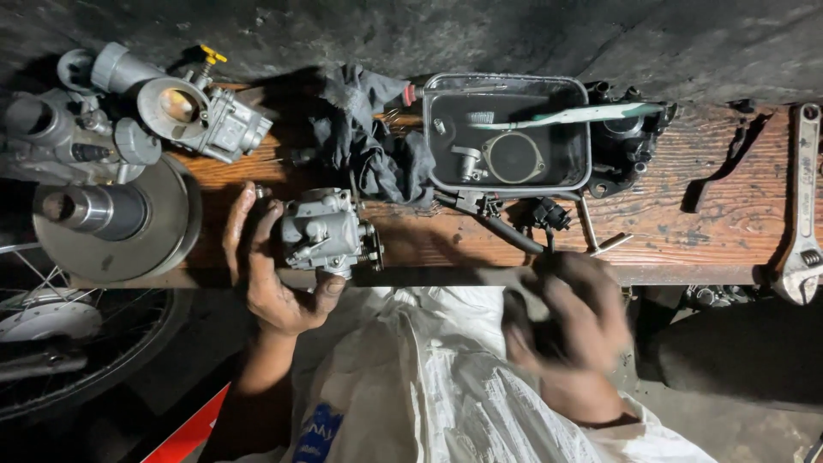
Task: Cleaning and assembling motorcycle carburetor components using a toothbrush and screwdriver.
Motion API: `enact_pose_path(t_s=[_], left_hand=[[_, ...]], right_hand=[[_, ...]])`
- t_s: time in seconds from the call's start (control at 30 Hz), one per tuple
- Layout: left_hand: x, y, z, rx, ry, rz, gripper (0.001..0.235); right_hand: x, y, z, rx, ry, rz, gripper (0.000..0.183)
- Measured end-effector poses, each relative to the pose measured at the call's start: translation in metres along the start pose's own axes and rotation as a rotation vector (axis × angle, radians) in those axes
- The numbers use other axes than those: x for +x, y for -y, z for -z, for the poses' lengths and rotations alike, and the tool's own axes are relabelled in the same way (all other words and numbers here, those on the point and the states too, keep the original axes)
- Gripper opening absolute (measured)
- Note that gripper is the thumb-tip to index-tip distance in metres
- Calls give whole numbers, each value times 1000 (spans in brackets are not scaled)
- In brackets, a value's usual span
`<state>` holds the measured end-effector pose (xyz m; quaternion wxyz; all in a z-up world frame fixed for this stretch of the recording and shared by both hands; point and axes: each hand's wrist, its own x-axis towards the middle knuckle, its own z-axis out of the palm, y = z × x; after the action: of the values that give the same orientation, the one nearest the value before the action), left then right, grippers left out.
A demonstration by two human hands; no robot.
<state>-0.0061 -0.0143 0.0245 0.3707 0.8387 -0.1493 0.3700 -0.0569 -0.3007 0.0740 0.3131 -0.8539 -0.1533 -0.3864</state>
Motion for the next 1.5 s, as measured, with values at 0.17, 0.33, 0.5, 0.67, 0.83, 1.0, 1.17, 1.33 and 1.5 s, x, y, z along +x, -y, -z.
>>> enact_pose_path(t_s=[0.17, 0.33, 0.5, 0.67, 0.83, 1.0, 1.17, 1.33, 1.5], left_hand=[[-3, 11, -6, -73, -71, -90, 89], [-3, 11, -6, -66, -65, -83, 88], [-3, 9, -4, -80, -67, -69, 89], [1, 7, 0, -112, -77, 5, 93], [1, 8, -1, -86, -84, -72, 85], [2, 9, 1, -104, -76, -59, 86], [-2, 13, 0, -113, -117, -112, 79], [-4, 13, 3, -178, -118, -89, 76], [-4, 13, 6, -185, -95, -84, 73]], right_hand=[[-4, -33, -36, -203, -10, -76, 21], [4, -36, -43, -242, 126, -154, 41], [16, -26, -55, -337, 152, -178, 26], [33, -12, -59, -365, 92, -170, 16], [13, -32, -65, -348, 54, -188, 20], [12, -31, -73, -405, 32, -198, 15], [6, -39, -80, -464, 23, -172, 16], [10, -30, -71, -418, 60, -187, 11], [-3, -46, -59, -287, 97, -217, 9]])
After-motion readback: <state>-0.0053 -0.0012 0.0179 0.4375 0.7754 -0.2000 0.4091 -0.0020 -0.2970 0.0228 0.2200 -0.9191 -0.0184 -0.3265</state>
